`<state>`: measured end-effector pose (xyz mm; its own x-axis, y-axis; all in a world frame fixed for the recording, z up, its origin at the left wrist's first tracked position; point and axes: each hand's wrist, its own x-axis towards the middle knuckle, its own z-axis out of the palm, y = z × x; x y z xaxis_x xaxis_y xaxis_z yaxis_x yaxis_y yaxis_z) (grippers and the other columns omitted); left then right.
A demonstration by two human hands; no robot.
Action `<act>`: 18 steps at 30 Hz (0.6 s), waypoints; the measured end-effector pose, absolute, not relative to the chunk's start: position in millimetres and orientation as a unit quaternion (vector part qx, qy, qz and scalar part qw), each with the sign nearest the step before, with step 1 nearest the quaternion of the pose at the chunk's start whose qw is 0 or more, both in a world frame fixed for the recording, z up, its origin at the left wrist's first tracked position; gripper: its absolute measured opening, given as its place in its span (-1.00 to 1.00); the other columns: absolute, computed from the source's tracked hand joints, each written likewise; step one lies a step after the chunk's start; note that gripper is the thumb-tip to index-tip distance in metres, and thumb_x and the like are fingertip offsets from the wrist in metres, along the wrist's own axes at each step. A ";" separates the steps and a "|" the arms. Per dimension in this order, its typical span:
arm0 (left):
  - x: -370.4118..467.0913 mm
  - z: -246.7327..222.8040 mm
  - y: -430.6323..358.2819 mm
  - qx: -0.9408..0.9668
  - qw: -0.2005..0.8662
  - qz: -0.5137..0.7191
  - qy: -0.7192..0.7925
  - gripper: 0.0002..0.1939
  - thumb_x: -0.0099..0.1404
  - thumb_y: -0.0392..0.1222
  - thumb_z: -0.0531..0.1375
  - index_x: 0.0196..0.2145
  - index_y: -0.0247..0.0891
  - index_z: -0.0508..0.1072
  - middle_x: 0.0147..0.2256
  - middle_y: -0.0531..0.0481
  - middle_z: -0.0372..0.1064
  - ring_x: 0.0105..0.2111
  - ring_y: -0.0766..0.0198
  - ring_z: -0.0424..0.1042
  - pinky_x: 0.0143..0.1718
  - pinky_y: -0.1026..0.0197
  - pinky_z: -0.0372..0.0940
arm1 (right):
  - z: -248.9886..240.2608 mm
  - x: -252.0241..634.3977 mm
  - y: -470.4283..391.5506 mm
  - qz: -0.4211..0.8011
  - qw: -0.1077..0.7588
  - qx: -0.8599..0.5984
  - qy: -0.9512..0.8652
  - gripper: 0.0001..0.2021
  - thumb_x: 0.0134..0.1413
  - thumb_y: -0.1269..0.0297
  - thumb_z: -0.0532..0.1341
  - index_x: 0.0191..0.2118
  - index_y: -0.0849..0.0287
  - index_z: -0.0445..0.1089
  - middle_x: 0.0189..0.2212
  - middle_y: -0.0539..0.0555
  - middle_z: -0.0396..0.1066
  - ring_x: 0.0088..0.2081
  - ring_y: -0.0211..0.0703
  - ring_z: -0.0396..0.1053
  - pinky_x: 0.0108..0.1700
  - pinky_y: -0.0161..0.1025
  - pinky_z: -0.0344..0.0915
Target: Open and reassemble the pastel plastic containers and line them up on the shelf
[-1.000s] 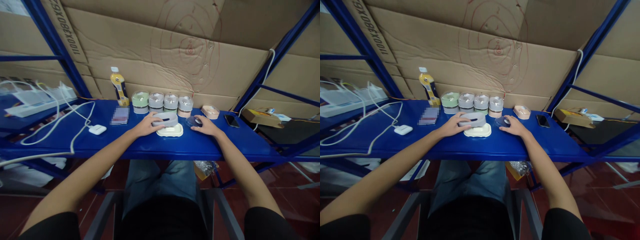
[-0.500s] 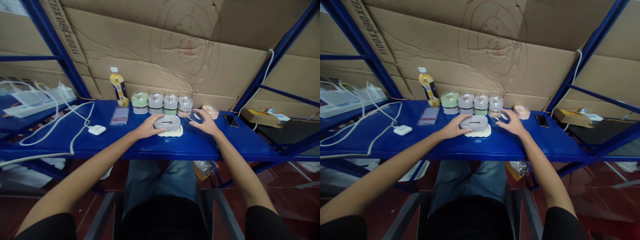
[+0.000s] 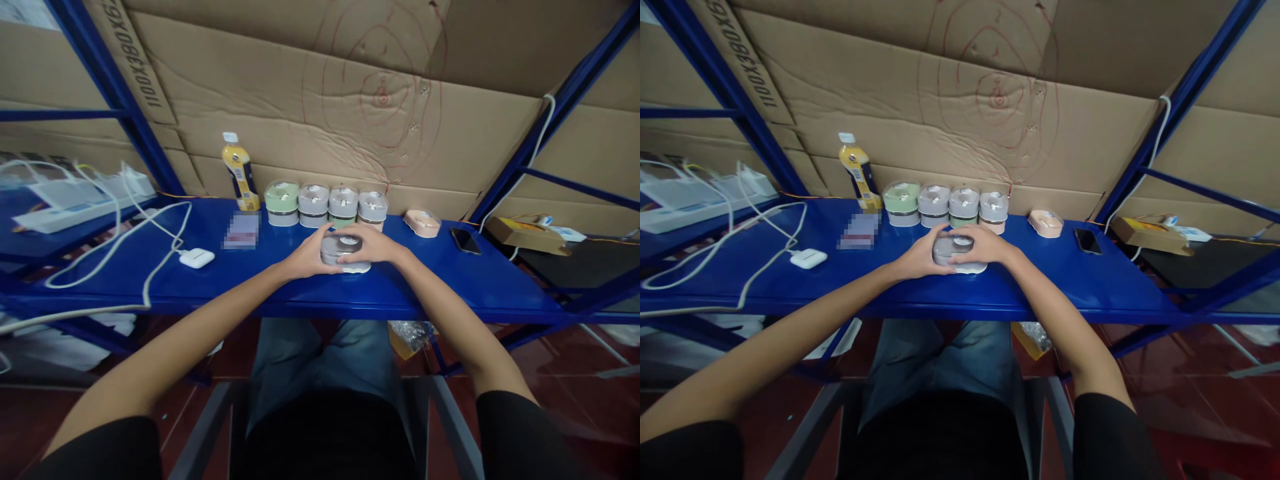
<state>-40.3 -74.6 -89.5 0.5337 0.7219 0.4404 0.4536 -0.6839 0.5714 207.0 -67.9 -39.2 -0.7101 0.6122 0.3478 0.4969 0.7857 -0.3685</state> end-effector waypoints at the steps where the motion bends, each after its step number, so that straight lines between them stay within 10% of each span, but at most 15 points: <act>1: -40.0 -90.2 -74.5 0.855 0.192 0.339 0.341 0.33 0.01 0.20 0.58 0.53 -0.18 0.00 0.47 -0.41 0.17 0.44 -0.36 0.24 0.44 -0.34 0.19 | -39.1 207.6 -66.7 0.131 0.227 -0.297 -0.918 -0.28 0.07 -0.12 0.53 0.33 -0.07 0.50 0.21 0.13 0.56 0.21 0.19 0.51 0.33 0.19 0.39; 18: -33.3 -90.9 -79.5 0.889 0.190 0.272 0.317 0.08 0.20 0.30 0.46 0.49 -0.19 0.16 0.46 -0.34 0.22 0.44 -0.28 0.26 0.44 -0.25 0.20 | -73.9 253.1 -159.9 0.034 0.226 -0.442 -0.867 -0.27 0.46 -0.22 0.13 0.58 -0.12 0.03 0.44 0.29 0.13 0.47 0.39 0.20 0.44 0.34 0.30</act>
<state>-33.3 -79.5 -90.9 0.6518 0.6660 0.3628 0.4599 -0.7275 0.5092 253.1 -159.9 -73.9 -0.5067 0.7824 0.3621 0.7512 0.6068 -0.2599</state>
